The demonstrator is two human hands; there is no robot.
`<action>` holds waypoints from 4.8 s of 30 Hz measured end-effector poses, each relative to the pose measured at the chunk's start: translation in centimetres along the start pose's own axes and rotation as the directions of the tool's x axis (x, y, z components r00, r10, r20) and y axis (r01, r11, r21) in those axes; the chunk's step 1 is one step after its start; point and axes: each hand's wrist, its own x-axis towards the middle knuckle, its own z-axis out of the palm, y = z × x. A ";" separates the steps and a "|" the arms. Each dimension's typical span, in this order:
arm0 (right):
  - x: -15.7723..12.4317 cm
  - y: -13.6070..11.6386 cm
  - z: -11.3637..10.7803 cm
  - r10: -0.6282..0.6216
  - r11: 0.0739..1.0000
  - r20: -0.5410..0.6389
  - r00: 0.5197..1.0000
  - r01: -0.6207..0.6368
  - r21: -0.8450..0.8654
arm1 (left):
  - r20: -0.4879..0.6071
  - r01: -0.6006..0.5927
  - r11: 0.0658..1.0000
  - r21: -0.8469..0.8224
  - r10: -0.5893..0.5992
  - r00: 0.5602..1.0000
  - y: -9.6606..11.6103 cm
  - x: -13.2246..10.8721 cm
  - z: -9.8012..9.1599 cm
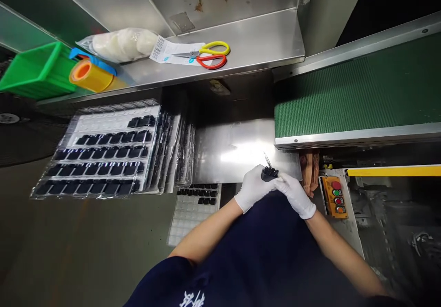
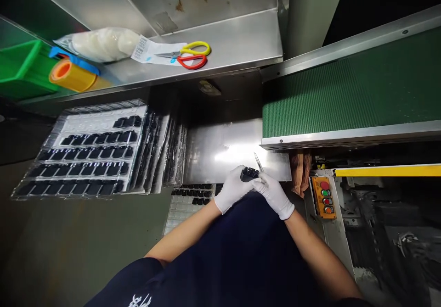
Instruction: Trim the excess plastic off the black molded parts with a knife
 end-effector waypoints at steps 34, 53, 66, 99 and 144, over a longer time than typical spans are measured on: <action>-0.1 -7.2 5.4 0.068 0.995 0.210 0.975 -0.051 -0.084 | 0.415 0.183 0.723 -0.666 0.156 0.896 0.2 -5.5 -7.6; -1.2 -9.9 8.2 0.048 0.964 0.178 0.983 0.001 -0.264 | 0.437 0.373 0.280 -0.885 0.219 0.872 -3.4 -6.3 -4.3; 0.0 -8.3 6.5 0.150 0.965 0.331 0.932 -0.065 -0.254 | 0.300 0.213 0.561 -0.800 0.067 0.951 -1.9 -7.0 -6.3; -2.2 -5.8 6.4 -0.410 0.867 0.253 0.876 0.460 -0.188 | -0.144 -0.168 0.808 -0.565 0.104 0.984 -1.1 -10.0 -8.4; -1.1 -8.5 6.6 -0.495 0.614 0.232 0.837 0.526 -0.589 | 0.236 0.203 0.396 -0.896 0.037 0.971 -1.6 -6.8 -6.6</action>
